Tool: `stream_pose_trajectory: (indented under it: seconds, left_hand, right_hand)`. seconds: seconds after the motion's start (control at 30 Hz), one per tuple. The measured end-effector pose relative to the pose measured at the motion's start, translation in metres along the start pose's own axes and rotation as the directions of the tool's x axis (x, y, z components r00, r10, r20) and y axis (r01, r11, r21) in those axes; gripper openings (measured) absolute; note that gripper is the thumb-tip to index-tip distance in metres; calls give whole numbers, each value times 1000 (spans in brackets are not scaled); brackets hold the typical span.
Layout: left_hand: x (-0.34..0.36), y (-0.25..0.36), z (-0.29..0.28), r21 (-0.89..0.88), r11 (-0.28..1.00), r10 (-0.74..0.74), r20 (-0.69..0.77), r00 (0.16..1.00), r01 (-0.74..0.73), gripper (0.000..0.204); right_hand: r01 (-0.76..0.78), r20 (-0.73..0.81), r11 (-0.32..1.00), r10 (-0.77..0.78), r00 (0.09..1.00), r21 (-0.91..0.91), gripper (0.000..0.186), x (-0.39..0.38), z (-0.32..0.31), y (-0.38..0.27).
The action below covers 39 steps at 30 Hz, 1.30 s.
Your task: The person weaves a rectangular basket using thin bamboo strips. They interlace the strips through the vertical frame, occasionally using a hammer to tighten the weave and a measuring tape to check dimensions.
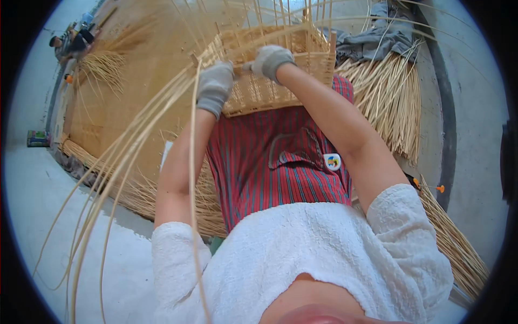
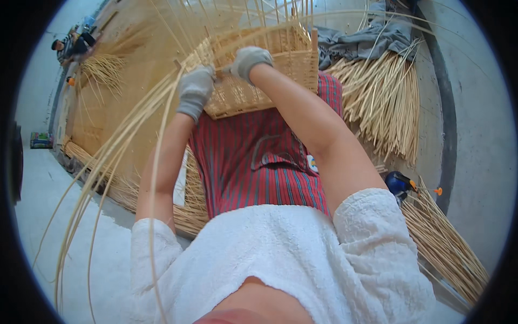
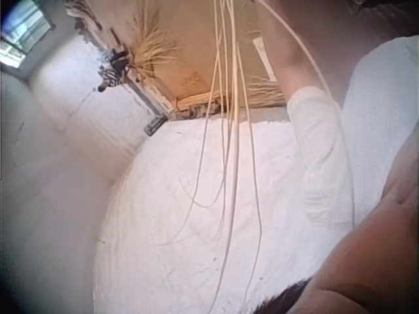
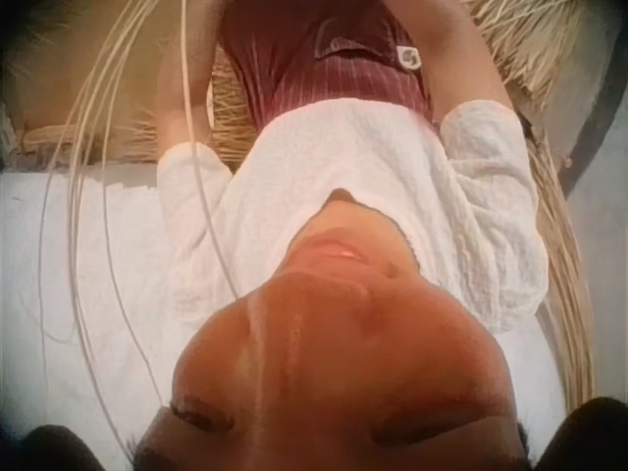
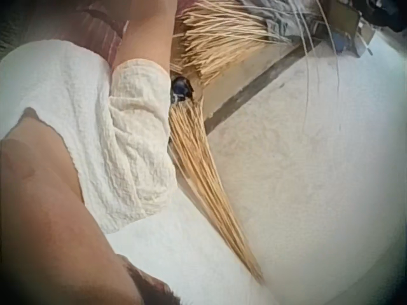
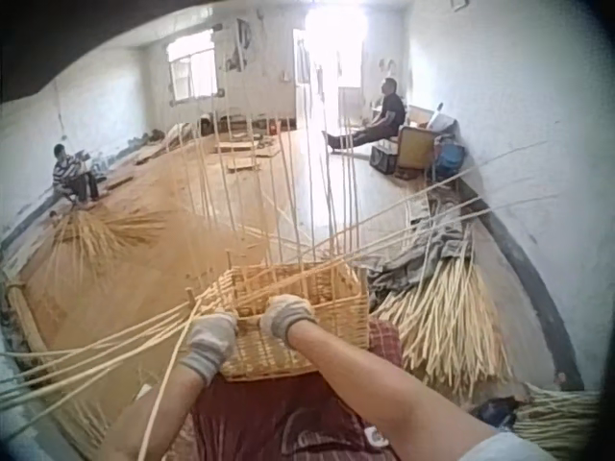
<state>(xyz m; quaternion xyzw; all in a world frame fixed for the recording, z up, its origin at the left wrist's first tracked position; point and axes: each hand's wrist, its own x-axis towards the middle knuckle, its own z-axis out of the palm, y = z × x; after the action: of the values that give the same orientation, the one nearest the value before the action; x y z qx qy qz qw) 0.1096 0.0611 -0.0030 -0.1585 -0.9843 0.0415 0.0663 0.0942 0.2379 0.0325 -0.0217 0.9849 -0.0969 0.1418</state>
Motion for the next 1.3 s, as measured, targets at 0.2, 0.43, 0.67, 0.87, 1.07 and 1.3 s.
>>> stream_pose_trajectory:
  seconds: [0.2,0.43,0.67,0.87,1.07,1.3]
  left_hand:
    - [7,8,2,-9,998,-57,80,995,58,23]
    - [-40,-11,8,-103,993,-66,-172,983,49,40]
    - [-87,-82,57,-312,943,-205,-270,941,116,61]
    - [-63,-67,48,-340,919,-237,-70,969,201,74]
    - [-42,-74,63,-615,787,-139,-88,986,56,66]
    - [-54,-102,81,-591,791,-146,70,987,159,47]
  right_hand:
    - [-76,101,994,68,993,77,73,30,26,-2]
    - [106,-72,994,-105,992,21,69,15,18,8]
    - [302,-375,437,87,923,847,49,-39,20,62]
    - [430,-413,-26,226,882,903,34,-9,1,71]
    - [581,-581,-204,67,811,788,19,-31,7,43]
    - [250,-217,-298,141,966,921,21,-57,70,89]
